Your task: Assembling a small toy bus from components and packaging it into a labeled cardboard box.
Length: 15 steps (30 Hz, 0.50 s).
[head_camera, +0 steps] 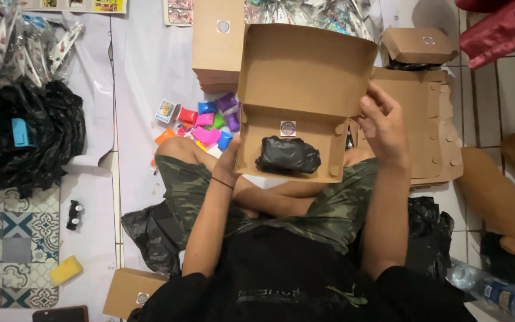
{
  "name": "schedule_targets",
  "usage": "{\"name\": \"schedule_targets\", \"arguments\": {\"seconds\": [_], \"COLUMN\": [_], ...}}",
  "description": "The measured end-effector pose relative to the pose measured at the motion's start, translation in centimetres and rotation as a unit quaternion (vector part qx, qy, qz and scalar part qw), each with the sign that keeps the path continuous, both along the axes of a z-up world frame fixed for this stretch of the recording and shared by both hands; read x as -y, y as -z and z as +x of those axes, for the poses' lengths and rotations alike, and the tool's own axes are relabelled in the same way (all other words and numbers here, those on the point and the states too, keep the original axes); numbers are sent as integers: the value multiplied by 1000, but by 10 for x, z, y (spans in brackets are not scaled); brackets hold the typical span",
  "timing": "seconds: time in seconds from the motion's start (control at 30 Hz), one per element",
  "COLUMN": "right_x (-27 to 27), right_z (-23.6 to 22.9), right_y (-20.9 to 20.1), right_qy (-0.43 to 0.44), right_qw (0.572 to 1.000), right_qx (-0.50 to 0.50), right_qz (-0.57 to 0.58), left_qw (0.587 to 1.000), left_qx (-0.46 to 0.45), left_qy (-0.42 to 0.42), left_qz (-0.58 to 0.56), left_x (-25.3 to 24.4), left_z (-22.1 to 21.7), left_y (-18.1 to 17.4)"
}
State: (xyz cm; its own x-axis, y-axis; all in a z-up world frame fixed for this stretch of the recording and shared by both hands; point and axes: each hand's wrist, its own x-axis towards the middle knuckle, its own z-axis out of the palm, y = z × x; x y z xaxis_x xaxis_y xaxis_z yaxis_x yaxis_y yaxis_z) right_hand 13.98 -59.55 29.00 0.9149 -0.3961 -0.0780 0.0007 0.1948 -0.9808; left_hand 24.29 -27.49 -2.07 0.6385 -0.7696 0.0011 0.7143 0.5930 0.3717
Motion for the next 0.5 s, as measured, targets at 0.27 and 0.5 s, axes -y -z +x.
{"name": "schedule_targets", "arguments": {"seconds": [0.27,0.5], "right_x": [13,-19], "right_z": [-9,-7], "right_y": [8,-31], "right_qy": [-68,-110], "right_qw": [986,963], "right_qx": [113,188], "right_qz": [-97,-156], "left_qw": [997,996], "left_qx": [5,-21], "left_qy": [15,-34], "left_qz": [-74,-80], "left_x": [26,31], "left_z": [5,10], "left_y": [-123,-241]}}
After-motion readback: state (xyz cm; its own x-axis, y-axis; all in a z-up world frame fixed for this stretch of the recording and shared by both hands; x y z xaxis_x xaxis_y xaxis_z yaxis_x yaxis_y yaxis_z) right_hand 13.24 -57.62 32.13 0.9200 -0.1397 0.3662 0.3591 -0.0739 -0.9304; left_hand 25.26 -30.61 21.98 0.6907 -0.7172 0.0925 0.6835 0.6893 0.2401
